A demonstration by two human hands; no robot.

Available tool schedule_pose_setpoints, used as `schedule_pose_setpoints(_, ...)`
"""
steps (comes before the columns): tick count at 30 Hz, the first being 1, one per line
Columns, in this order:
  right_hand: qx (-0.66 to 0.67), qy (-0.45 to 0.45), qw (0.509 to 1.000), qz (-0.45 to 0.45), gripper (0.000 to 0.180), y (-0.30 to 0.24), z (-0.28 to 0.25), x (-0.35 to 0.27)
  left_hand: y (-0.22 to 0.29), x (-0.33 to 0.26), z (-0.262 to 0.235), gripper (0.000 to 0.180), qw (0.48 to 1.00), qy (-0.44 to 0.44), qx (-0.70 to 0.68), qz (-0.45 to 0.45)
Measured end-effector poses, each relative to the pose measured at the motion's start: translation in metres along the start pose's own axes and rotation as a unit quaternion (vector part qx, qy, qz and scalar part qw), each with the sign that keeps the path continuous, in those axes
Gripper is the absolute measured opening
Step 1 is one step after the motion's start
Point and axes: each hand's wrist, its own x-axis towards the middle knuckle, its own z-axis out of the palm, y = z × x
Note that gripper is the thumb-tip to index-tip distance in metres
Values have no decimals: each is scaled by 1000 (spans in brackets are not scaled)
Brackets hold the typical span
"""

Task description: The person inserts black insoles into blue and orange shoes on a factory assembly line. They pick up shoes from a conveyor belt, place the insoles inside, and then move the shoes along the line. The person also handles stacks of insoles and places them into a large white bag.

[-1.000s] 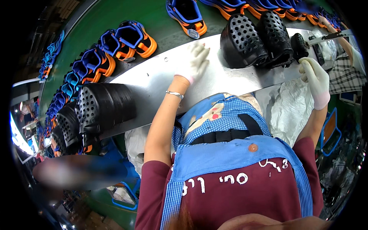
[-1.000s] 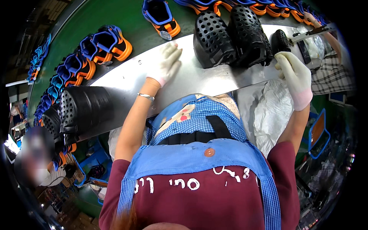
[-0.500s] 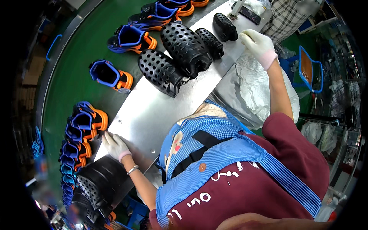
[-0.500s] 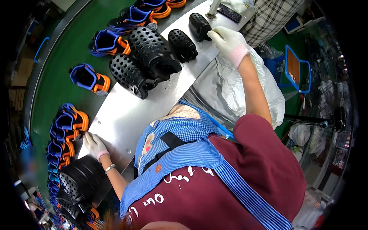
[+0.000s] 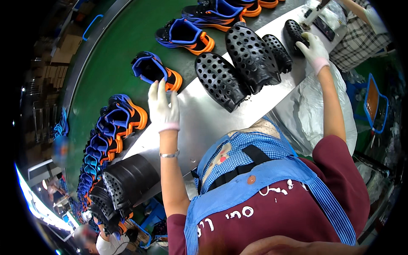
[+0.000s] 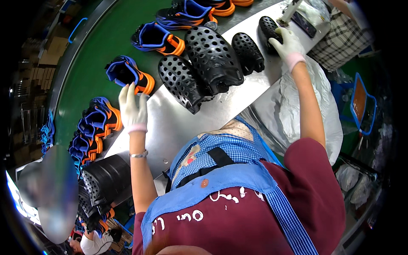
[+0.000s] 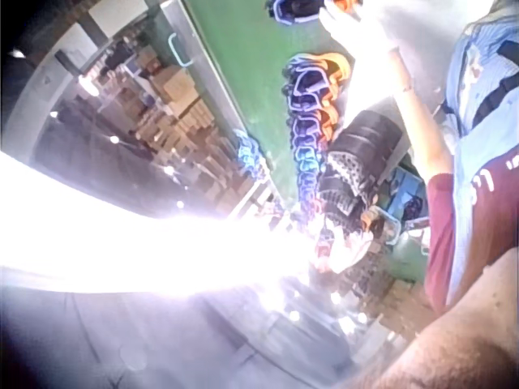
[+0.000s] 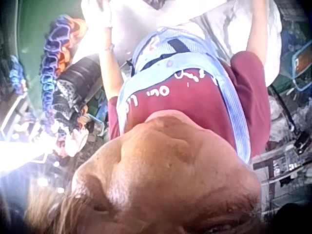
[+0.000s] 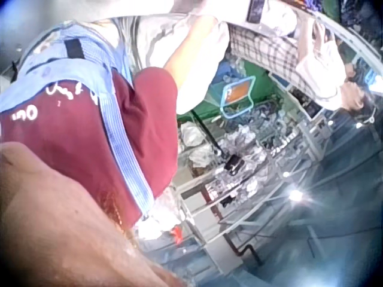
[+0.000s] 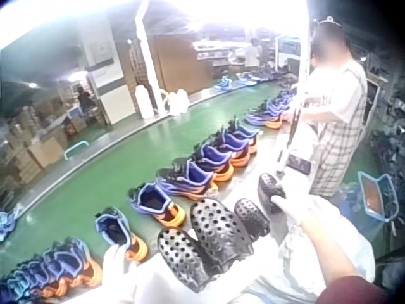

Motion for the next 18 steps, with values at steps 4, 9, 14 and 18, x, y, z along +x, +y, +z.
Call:
schedule_pose_setpoints(4,-4,-3,1000,-13,49,8,-2,3,-21,21,28,46,991,-68,-41,-103)
schedule_pose_setpoints(9,-22,-7,1000,-14,48,14,-2,3,-29,43,27,27,989,-97,-26,-107)
schedule_pose_setpoints(14,-23,-8,999,-33,42,9,-5,4,-36,64,17,27,967,-169,99,-165)
schedule_pose_setpoints(18,-19,5,1000,-11,42,12,-14,-5,-16,70,16,36,945,-135,285,-92)
